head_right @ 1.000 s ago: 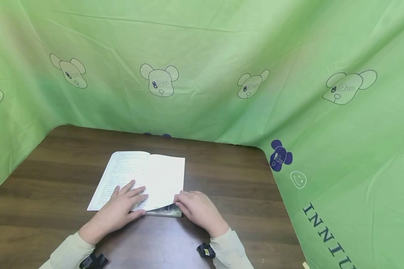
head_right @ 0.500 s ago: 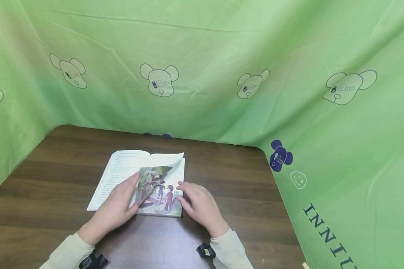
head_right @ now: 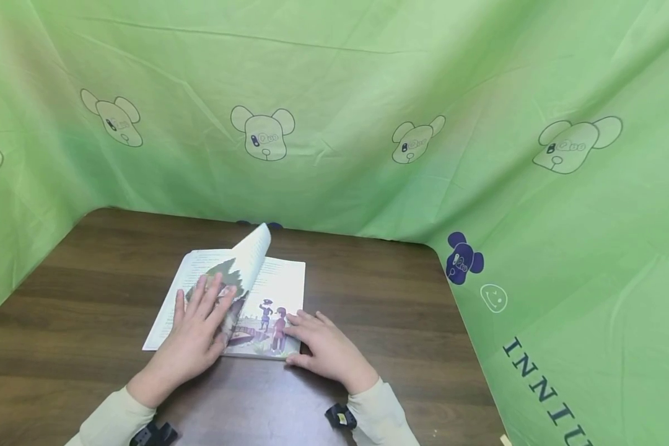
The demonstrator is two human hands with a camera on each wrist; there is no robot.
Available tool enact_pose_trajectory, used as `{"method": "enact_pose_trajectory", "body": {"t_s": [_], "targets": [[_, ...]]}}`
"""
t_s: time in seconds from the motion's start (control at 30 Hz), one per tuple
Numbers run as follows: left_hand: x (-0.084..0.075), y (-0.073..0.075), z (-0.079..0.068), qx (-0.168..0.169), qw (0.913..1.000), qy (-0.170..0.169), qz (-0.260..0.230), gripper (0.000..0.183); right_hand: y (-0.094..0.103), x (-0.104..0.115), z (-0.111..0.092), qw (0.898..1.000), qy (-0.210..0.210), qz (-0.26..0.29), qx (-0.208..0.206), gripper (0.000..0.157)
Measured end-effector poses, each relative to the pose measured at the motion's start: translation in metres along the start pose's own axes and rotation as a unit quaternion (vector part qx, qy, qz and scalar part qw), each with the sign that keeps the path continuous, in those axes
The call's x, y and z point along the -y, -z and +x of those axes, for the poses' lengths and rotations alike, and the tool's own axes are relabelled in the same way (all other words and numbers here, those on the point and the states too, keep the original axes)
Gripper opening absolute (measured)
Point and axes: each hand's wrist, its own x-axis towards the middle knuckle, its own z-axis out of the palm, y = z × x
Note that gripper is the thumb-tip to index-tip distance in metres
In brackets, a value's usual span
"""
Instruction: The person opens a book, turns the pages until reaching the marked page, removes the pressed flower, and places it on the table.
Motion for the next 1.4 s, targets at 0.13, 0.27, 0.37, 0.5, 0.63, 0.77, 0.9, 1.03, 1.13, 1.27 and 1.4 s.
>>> {"method": "enact_pose_trajectory", "body": {"t_s": [0.13,0.27,0.37,0.5,0.63,0.77,0.9,1.03,1.13,1.27,1.4], "targets": [[0.000,0.000,-0.001,0.045,0.9989,0.010,0.000,0.074,-0.001,0.001,0.000,1.000,-0.001,-0.005,0.005,0.057],[0.000,0.000,-0.004,0.061,0.9979,0.018,0.002,0.068,-0.001,0.003,0.000,1.000,0.001,-0.010,0.008,0.055],[0.000,0.000,-0.006,0.066,0.9974,0.031,0.002,0.062,0.000,0.003,0.001,1.000,0.002,-0.013,0.010,0.053],[0.000,-0.001,-0.008,0.076,0.9948,0.068,-0.005,0.054,0.000,0.004,0.002,1.000,0.003,-0.011,0.012,0.051],[0.000,-0.001,-0.010,0.090,0.9904,0.105,-0.010,0.051,-0.001,0.005,0.001,1.000,0.004,-0.008,0.014,0.051],[-0.001,-0.002,-0.012,0.097,0.9880,0.119,-0.009,0.056,-0.002,0.004,-0.001,1.000,0.014,-0.013,0.010,0.046],[-0.001,-0.002,-0.012,0.102,0.9869,0.125,-0.006,0.057,-0.002,0.003,-0.003,0.999,0.033,-0.024,-0.002,0.033],[0.000,0.000,-0.011,0.109,0.9863,0.123,0.001,0.053,-0.002,0.002,-0.002,0.997,0.056,-0.051,-0.013,0.020],[0.001,0.003,-0.009,0.107,0.9870,0.119,0.010,0.051,0.000,0.002,0.000,0.996,0.067,-0.061,-0.018,0.018],[0.003,0.004,-0.006,0.100,0.9896,0.103,0.011,0.047,0.002,0.001,0.002,0.996,0.063,-0.056,-0.024,0.013],[0.004,0.002,-0.003,0.106,0.9924,0.062,0.000,0.037,0.002,0.000,0.003,0.997,0.055,-0.044,-0.035,0.006]]}}
